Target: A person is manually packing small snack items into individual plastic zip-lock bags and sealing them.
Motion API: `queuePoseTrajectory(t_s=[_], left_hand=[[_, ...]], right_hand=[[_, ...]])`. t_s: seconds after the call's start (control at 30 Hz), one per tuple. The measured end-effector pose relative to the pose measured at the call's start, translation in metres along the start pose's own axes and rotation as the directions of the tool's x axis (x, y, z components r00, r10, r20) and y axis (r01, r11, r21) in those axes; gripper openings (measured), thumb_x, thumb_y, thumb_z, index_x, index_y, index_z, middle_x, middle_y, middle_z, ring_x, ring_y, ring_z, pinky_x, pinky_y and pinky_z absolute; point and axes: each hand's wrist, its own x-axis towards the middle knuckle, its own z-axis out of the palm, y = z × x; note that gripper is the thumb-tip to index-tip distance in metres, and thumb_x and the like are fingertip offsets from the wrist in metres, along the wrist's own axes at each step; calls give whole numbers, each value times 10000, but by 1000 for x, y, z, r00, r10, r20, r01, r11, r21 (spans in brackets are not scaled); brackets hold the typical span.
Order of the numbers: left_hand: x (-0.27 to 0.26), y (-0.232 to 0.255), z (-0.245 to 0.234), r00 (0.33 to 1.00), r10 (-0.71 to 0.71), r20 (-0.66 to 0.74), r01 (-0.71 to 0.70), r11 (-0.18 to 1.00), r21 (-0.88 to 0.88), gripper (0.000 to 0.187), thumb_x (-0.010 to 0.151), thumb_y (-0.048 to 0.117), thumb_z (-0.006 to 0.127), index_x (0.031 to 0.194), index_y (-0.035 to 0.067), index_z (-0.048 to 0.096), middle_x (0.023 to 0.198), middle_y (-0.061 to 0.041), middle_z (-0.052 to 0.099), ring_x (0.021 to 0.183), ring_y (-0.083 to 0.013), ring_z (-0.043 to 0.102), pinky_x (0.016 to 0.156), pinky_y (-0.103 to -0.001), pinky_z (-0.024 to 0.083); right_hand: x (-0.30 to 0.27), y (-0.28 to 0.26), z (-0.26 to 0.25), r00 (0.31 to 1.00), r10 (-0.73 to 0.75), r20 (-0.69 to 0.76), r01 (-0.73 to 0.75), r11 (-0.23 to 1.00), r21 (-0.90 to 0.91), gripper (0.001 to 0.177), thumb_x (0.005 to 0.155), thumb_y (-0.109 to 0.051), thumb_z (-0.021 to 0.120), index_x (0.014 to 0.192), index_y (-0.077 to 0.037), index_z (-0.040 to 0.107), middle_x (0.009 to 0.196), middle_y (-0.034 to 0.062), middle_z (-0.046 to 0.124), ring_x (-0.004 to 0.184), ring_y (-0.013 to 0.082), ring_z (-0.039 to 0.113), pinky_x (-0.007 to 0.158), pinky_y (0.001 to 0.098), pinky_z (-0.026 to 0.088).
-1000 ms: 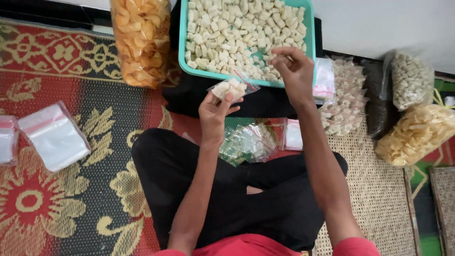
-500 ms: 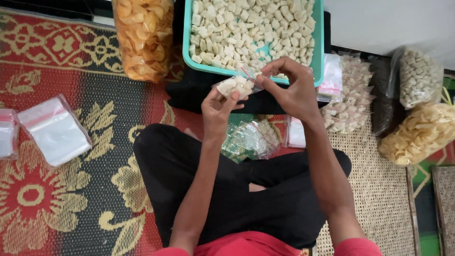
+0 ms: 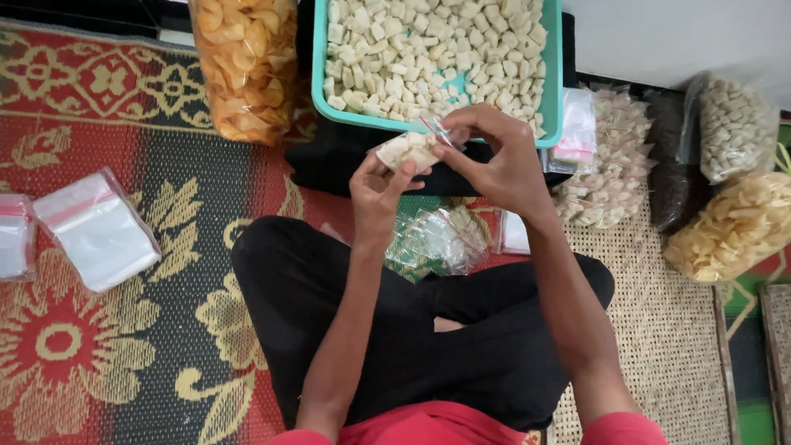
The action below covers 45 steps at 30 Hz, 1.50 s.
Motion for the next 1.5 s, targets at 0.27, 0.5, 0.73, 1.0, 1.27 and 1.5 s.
queuePoseTrajectory(t_s=[0.27, 0.5, 0.73, 1.0, 1.27, 1.5], left_hand=[[-5, -2, 4, 999, 27, 35, -28, 999, 37, 304, 947, 77, 781, 1207, -16, 653, 1112, -161, 736, 950, -310, 775, 741, -370, 689], [-22, 30, 25, 976, 185, 119, -212, 934, 286, 462, 949, 156, 799, 1366, 59, 623, 1309, -106, 686, 1253, -210, 650, 1120, -392, 496], [-58, 63, 62, 948, 113, 298, -281, 737, 615, 266, 822, 199, 916, 1043, 119, 790, 1026, -25, 791, 1071, -165, 750, 1118, -348, 486], [-88, 48, 89, 899, 66, 432, -363, 662, 656, 113, 861, 73, 879, 893, 39, 776, 837, -94, 772, 845, -232, 766, 1012, -424, 557], [-101, 19, 115, 831, 49, 554, -461, 616, 638, 100, 857, 4, 875, 883, 36, 784, 796, -61, 753, 777, -239, 747, 919, -421, 594], [-106, -19, 143, 792, 67, 606, -491, 660, 569, 113, 835, -56, 872, 882, -7, 781, 766, -123, 747, 732, -319, 745, 792, -438, 607]], right_hand=[[-11, -9, -7, 999, -43, 20, 43, 999, -2, 154, 947, 97, 768, 1095, 51, 760, 936, 215, 707, 837, 229, 646, 809, 435, 566], [-41, -16, -26, 1000, -23, 2, 23, 1000, -6, 159, 954, 74, 719, 1087, -4, 761, 1002, 148, 725, 821, 189, 658, 748, 334, 565], [-84, -33, -35, 998, -54, -27, 51, 996, -77, 150, 873, 18, 752, 1010, -37, 779, 891, 152, 732, 742, 301, 691, 688, 392, 554], [-139, -11, -50, 984, -112, -139, 111, 994, -21, 168, 895, 24, 721, 1032, -70, 743, 868, 88, 713, 783, 306, 684, 774, 409, 564], [-185, 2, -83, 948, -156, -279, 133, 986, -101, 60, 958, -17, 737, 1007, -50, 742, 862, 81, 695, 749, 289, 658, 766, 398, 558], [-219, 26, -114, 890, -112, -442, 70, 992, -109, 90, 914, -96, 831, 969, -82, 761, 820, 29, 689, 707, 228, 657, 717, 339, 534]])
